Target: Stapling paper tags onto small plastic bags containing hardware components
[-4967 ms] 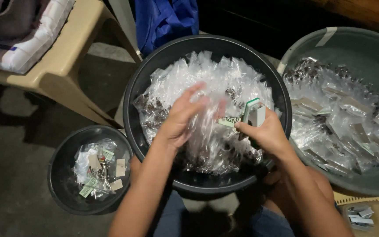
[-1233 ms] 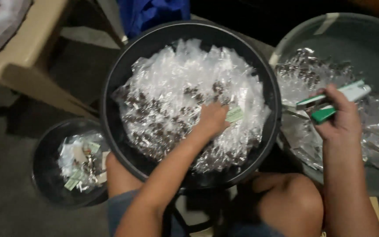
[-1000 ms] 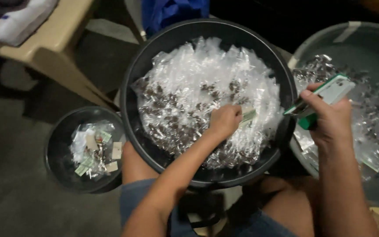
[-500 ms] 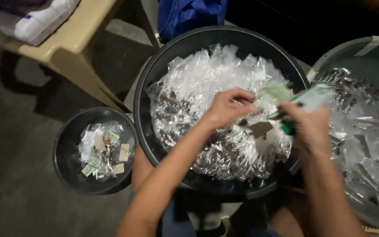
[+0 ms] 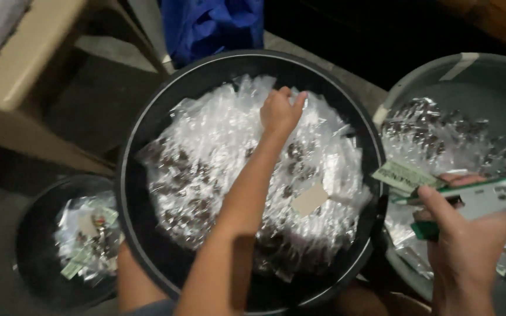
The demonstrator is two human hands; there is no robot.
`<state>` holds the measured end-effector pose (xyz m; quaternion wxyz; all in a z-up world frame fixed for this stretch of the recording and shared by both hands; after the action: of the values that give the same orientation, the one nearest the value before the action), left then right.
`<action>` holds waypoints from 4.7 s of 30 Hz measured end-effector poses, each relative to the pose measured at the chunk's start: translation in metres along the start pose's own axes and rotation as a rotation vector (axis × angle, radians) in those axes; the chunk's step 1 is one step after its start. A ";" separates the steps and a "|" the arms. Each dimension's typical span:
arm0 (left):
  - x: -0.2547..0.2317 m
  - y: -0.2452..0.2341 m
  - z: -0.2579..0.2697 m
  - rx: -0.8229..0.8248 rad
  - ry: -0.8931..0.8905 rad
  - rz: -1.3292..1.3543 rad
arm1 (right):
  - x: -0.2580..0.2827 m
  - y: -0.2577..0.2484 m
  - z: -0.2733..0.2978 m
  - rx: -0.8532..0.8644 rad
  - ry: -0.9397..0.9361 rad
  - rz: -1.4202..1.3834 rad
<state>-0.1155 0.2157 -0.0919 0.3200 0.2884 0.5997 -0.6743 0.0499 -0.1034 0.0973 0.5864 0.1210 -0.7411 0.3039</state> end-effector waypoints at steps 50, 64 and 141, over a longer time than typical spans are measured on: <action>-0.013 -0.038 0.020 0.193 -0.177 0.103 | 0.004 0.008 0.007 0.092 0.001 -0.155; -0.113 -0.231 0.160 0.042 0.345 0.222 | 0.049 0.074 0.060 0.134 -0.562 -0.188; -0.001 -0.079 0.058 0.066 0.239 0.216 | 0.005 0.039 0.044 0.283 -0.084 0.215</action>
<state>-0.1766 0.1638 -0.0348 0.3073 0.4399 0.5766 -0.6161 -0.0074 -0.0978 0.0839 0.4960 0.1350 -0.7235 0.4607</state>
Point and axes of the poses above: each hand's wrist, its own z-axis away from the middle knuckle, its own y-axis out of the palm, x = y × z, the point moved 6 cm from there along -z, towards the middle knuckle, and after that the axes turned 10 degrees about -y, right-handed, at the moved point
